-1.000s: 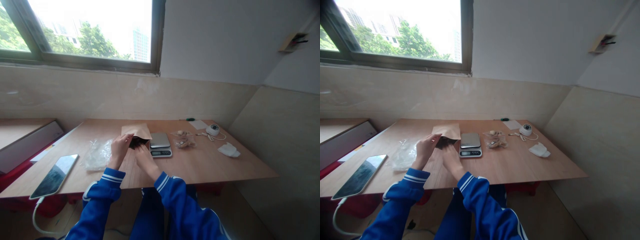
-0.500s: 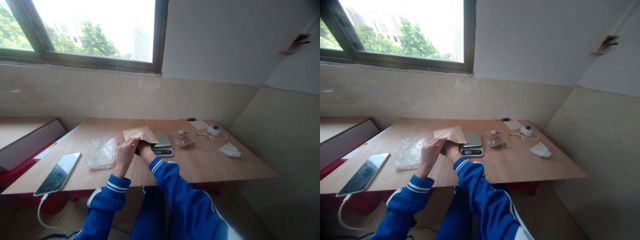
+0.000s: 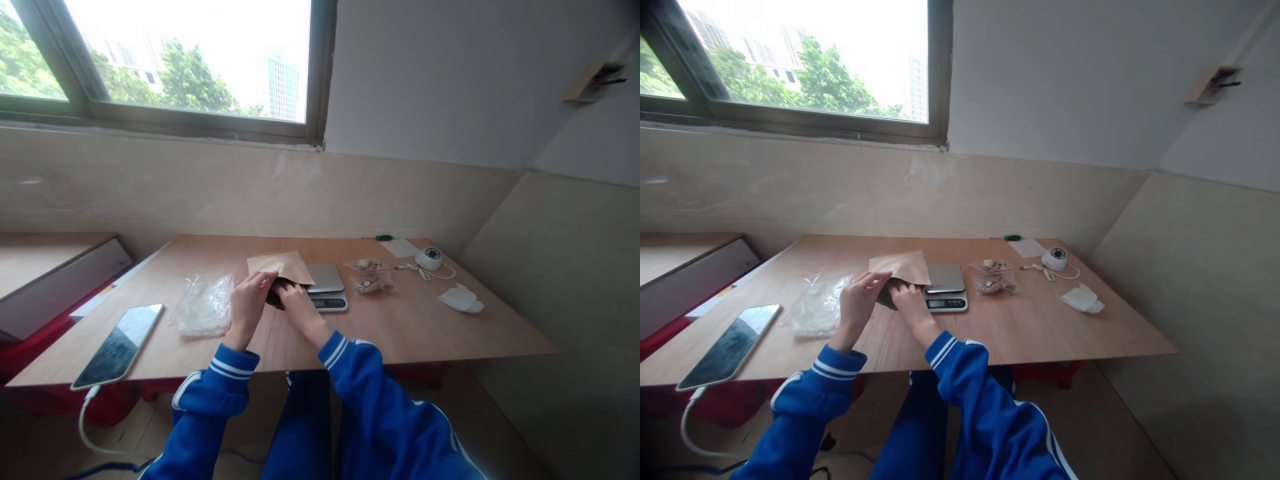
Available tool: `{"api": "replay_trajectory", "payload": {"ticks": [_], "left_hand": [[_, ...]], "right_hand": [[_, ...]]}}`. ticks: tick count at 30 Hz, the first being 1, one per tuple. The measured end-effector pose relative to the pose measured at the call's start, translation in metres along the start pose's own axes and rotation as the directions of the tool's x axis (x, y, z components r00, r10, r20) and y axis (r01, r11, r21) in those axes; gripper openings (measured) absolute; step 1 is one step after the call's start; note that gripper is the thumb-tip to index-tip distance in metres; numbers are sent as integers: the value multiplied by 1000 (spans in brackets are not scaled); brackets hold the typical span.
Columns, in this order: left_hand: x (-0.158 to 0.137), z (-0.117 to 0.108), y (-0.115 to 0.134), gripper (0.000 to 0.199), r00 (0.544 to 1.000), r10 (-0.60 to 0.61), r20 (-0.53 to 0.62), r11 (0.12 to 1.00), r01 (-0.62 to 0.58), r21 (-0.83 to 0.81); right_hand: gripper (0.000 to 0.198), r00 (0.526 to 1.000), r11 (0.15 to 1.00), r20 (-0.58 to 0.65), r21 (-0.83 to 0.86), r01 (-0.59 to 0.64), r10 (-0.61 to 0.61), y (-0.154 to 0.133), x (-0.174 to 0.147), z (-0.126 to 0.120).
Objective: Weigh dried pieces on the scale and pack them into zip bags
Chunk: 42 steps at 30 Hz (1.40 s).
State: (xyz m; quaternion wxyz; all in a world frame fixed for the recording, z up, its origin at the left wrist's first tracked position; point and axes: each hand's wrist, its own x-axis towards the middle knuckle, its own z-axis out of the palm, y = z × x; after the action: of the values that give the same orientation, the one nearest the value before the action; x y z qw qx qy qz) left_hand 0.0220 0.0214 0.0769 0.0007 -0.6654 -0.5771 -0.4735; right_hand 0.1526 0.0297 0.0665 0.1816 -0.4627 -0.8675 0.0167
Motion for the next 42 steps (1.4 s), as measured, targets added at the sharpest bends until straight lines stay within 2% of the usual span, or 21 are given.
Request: {"api": "replay_trajectory", "payload": {"ticks": [4,6,8,10,14,16,18,21,24,28,31,34,37,39,42], "left_hand": [[8,-5,1,18,1000,-1,23,1000,1,7],[12,-6,1,17,999,-3,35,1000,2,13],[15,-6,2,16,999,-1,39,1000,0,28],[18,-5,2,16,999,-2,32,999,1,41],[21,-4,0,16,1000,-17,14,998,16,56],[22,-5,-1,17,999,-27,18,998,25,64],[21,-5,-2,17,999,-26,25,997,24,69],[17,-5,-2,17,999,-6,34,998,3,68],[14,-4,-1,16,999,6,47,998,-9,66],[13,-6,-2,16,999,10,44,998,-13,64],[13,-6,-3,15,999,12,43,998,-14,58],[12,-4,-4,15,999,9,39,998,-11,60],[11,-4,-4,16,999,18,40,998,-21,64],[9,-5,-6,17,999,19,42,998,-21,62],[9,-7,-7,18,999,0,45,999,-3,52]], "right_hand": [[37,986,986,-98,78,145,-138,9,-14,-14],[36,969,956,-148,192,223,-196,14,-21,-22],[34,953,890,-223,361,278,-207,17,-30,-31],[32,942,788,-311,545,288,-129,21,-39,-39],[32,913,578,-358,794,188,195,44,-54,-43],[35,866,489,-357,858,156,350,67,-56,-38],[38,810,441,-362,886,145,461,94,-54,-29],[40,793,486,-347,871,74,501,131,-45,-10],[37,829,637,-346,770,-17,440,153,-35,7],[33,894,869,-369,494,-44,255,156,-32,17],[34,931,961,-335,270,-52,145,149,-33,19],[36,959,996,-271,63,-70,84,137,-30,23],[37,976,991,-202,-85,-100,81,123,-21,32],[38,980,984,-164,-116,-136,116,115,-13,39],[47,983,984,-102,-69,-163,156,109,1,46]]}}
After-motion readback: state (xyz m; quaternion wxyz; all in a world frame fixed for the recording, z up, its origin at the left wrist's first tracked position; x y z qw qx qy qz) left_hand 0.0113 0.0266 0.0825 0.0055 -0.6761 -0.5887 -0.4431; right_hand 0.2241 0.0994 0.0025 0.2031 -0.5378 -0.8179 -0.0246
